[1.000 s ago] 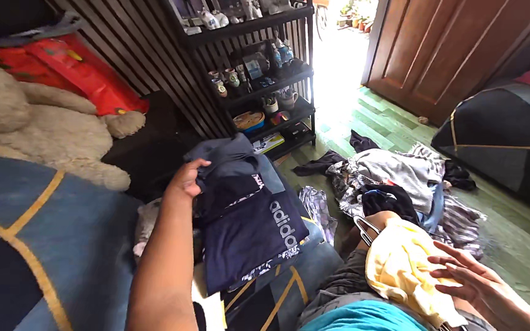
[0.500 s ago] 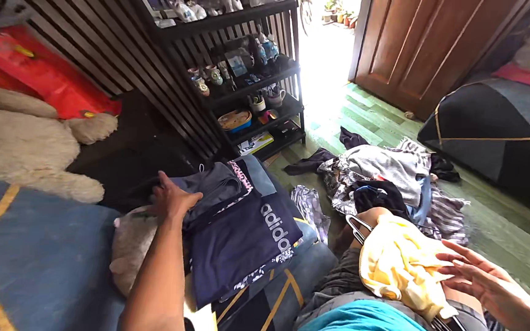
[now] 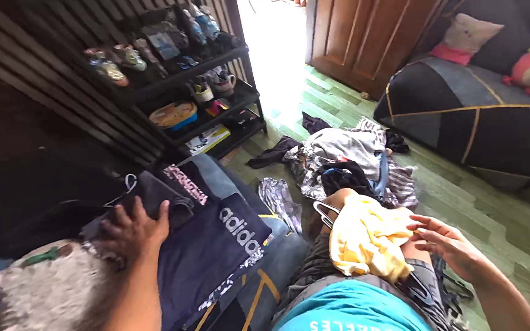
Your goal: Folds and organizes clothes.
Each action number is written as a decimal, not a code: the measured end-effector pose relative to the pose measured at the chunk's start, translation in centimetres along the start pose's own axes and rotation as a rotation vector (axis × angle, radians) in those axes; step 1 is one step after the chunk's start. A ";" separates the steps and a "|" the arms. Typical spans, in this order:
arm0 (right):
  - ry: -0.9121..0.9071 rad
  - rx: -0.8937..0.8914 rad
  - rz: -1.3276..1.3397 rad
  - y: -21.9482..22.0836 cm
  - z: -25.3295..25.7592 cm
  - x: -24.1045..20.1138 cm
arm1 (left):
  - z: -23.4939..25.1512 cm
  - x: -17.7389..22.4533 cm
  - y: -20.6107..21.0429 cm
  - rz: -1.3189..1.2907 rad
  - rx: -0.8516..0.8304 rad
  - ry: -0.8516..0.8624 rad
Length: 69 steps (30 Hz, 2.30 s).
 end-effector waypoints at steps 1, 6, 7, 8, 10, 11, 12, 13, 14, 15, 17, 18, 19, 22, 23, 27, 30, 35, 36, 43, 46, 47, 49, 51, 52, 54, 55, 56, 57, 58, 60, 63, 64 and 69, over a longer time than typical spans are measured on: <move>-0.003 0.021 0.012 -0.5 -0.2 0.2 | 0.2 0.0 0.0 0.006 -0.030 -0.008; -0.019 0.046 0.043 -2.7 -0.9 1.3 | 1.9 2.5 -4.9 -0.048 -0.273 -0.018; -0.020 0.045 0.033 -3.1 -0.9 1.5 | 1.6 4.0 -6.2 -0.043 -0.245 -0.025; -0.021 0.039 0.019 -3.3 -0.8 1.7 | 1.1 5.7 -7.0 -0.067 -0.149 0.003; -0.036 0.015 -0.039 -3.1 -0.5 1.8 | -0.7 10.0 -7.9 -0.217 -0.003 0.215; -0.057 -0.007 -0.096 -2.9 -0.3 2.0 | -2.5 12.4 -7.6 -0.309 -0.035 0.366; -0.093 -0.043 -0.173 -2.5 -0.1 2.2 | -4.9 15.0 -7.0 -0.386 -0.149 0.512; -0.149 -0.093 -0.254 -1.7 -0.1 2.4 | -7.9 17.7 -6.5 -0.412 -0.318 0.625; -0.215 -0.152 -0.324 -0.6 -0.1 2.5 | -11.1 20.3 -5.7 -0.386 -0.492 0.705; -0.293 -0.204 -0.393 0.8 -0.3 2.8 | -14.2 22.5 -4.7 -0.335 -0.662 0.755; -0.369 -0.293 -0.559 4.2 -0.9 3.3 | -19.6 25.9 -2.7 -0.342 -0.927 0.760; -0.359 -0.332 -0.679 5.7 -1.0 3.5 | -21.8 27.1 -1.9 -0.456 -1.024 0.684; -0.365 -0.346 -0.774 6.8 -0.7 3.8 | -23.8 28.2 -1.4 -0.642 -1.097 0.548; -0.478 -0.279 -0.692 7.6 0.2 3.6 | -27.1 31.3 -2.2 -1.036 -1.133 0.114; -0.523 -0.260 -0.535 6.9 0.2 2.8 | -27.4 32.1 -2.6 -1.064 -1.081 0.046; -0.607 -0.163 0.285 1.6 -1.5 -0.1 | -26.1 33.2 -3.7 -1.220 -1.012 -0.116; -0.694 -0.035 0.633 -2.8 -4.1 -1.3 | -24.7 34.0 -6.7 -1.433 -1.039 -0.253; -0.815 -0.258 0.308 -5.5 -7.9 -0.6 | -26.2 35.8 -11.4 -1.639 -0.950 -0.323; -0.800 -0.327 0.171 -5.5 -8.3 -0.3 | -26.5 35.8 -11.9 -1.651 -0.858 -0.169; -0.982 0.062 -0.247 -1.5 -9.0 -1.9 | -26.5 34.5 -18.0 -1.232 -0.134 1.521; -1.181 0.364 -0.513 1.2 -8.8 -5.5 | -28.0 35.9 -21.8 -1.006 -0.082 1.791; -1.219 0.376 -0.600 2.0 -8.9 -6.5 | -28.6 36.4 -22.5 -0.998 -0.082 1.835; -1.240 0.311 -0.776 2.4 -9.0 -7.6 | -29.1 37.0 -23.1 -1.051 -0.122 1.873; -1.150 0.258 -0.913 1.0 -8.9 -7.9 | -28.4 36.7 -23.1 -1.110 -0.198 1.850; -1.105 0.276 -0.955 -0.2 -8.8 -7.7 | -27.7 36.4 -23.1 -1.138 -0.232 1.826; -1.049 0.334 -1.009 -2.7 -9.0 -7.2 | -26.0 35.7 -23.2 -1.204 -0.298 1.747; -1.051 0.350 -0.993 -3.6 -9.4 -7.1 | -25.1 35.6 -23.4 -1.241 -0.325 1.688; -1.058 0.332 -0.911 -4.2 -9.9 -7.2 | -24.2 35.8 -23.5 -1.279 -0.331 1.609; -1.061 0.251 -0.769 -4.6 -10.6 -7.6 | -23.5 36.4 -23.5 -1.314 -0.303 1.506; -1.062 0.133 -0.613 -4.6 -11.2 -8.1 | -23.1 37.3 -23.2 -1.355 -0.258 1.380; -1.046 -0.138 -0.326 -3.6 -11.7 -8.9 | -23.2 39.7 -21.2 -1.459 -0.188 1.078; -1.035 -0.128 -0.152 -1.4 -9.9 -8.7 | -27.3 41.9 -17.7 -1.554 -0.179 0.681; -1.049 -0.025 -0.134 -1.0 -9.1 -8.4 | -29.3 41.9 -16.8 -1.552 -0.249 0.592; -1.270 0.209 -0.124 0.8 -7.7 -8.7 | -34.8 41.9 -15.4 -1.540 -0.666 0.877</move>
Point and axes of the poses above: each hand's wrist, its own z-axis towards the middle knuckle, its own y-axis out of the palm, x = y × z, the point moved 1 cm from there along z, towards the middle knuckle, and after that the axes turned 2 degrees about z, right-handed, at the moved point
